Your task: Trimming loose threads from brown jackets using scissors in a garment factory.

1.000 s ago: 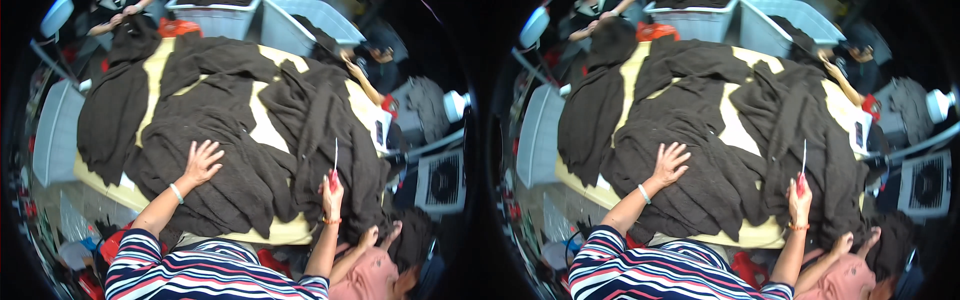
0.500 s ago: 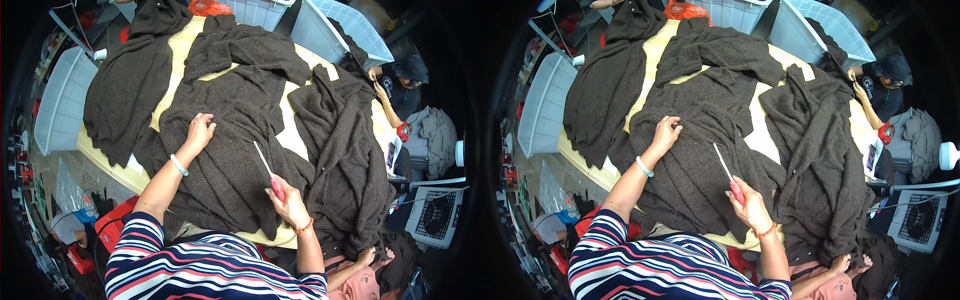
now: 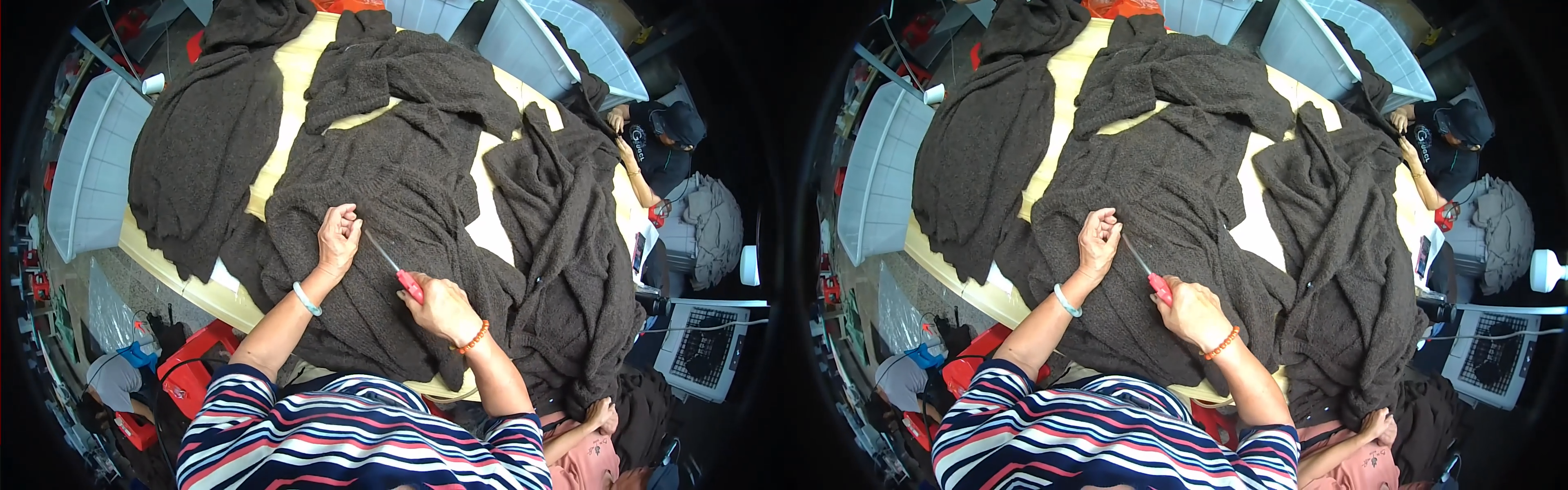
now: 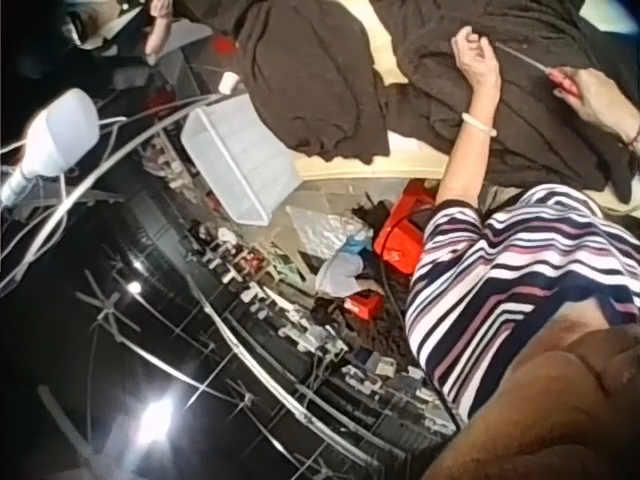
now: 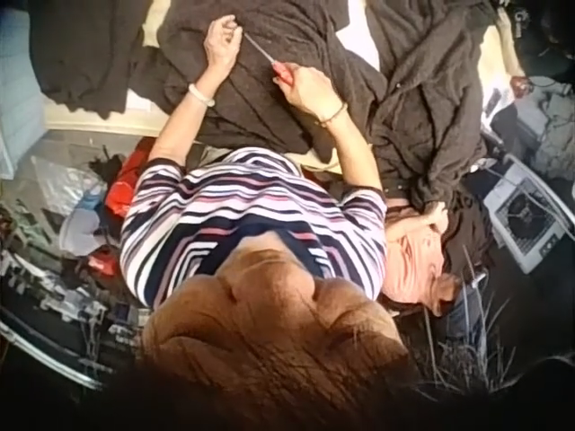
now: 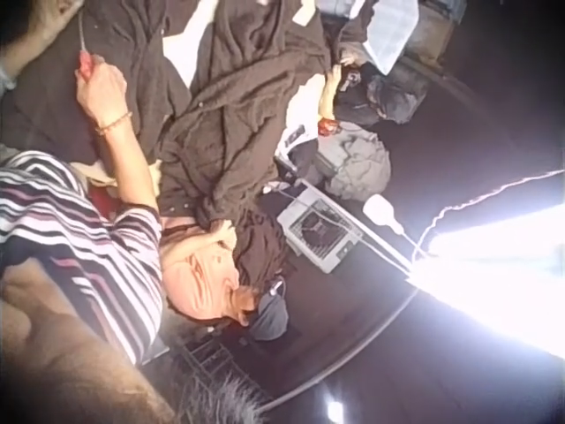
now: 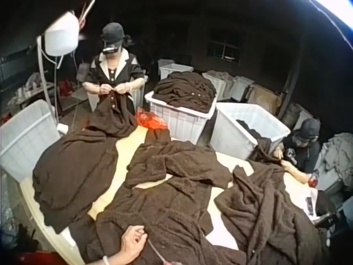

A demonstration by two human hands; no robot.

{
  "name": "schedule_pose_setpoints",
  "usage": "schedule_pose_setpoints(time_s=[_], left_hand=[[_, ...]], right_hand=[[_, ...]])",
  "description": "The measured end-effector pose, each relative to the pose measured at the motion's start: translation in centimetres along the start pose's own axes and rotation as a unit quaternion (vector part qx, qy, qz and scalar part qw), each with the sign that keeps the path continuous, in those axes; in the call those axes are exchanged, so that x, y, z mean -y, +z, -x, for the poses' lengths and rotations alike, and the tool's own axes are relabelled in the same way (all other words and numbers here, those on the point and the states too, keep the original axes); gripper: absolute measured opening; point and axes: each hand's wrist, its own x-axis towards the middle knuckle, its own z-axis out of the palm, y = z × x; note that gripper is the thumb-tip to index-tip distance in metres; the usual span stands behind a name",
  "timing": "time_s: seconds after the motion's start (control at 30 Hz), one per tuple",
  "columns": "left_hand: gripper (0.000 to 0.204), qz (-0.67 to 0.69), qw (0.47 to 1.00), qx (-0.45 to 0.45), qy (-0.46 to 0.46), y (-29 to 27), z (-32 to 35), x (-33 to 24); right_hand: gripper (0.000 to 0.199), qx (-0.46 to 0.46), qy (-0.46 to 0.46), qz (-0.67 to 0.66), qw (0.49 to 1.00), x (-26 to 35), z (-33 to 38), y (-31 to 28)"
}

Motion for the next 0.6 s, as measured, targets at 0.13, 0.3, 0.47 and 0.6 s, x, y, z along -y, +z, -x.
schedule_pose_setpoints(time_s=[0.13,0.3,0.47,0.6], left_hand=[[0.059,0.021,0.999,0.044,0.000,-1.7,-0.9,-0.8],[0.061,-0.269,0.952,0.071,0.127,-4.4,-6.2,-3.7],[0.029,-0.312,0.912,0.176,0.199,-3.8,-6.7,1.1],[0.029,-0.282,0.919,0.171,0.216,-3.9,-6.3,1.0]], right_hand=[[0.043,-0.043,-0.032,-0.086,0.995,-0.6,-0.3,0.1],[0.044,-0.070,-0.056,-0.106,0.990,-0.5,0.0,0.5],[0.039,-0.054,-0.019,-0.047,0.997,1.9,-0.8,0.4],[0.038,-0.003,-0.014,-0.024,1.000,1.9,-0.2,1.1]])
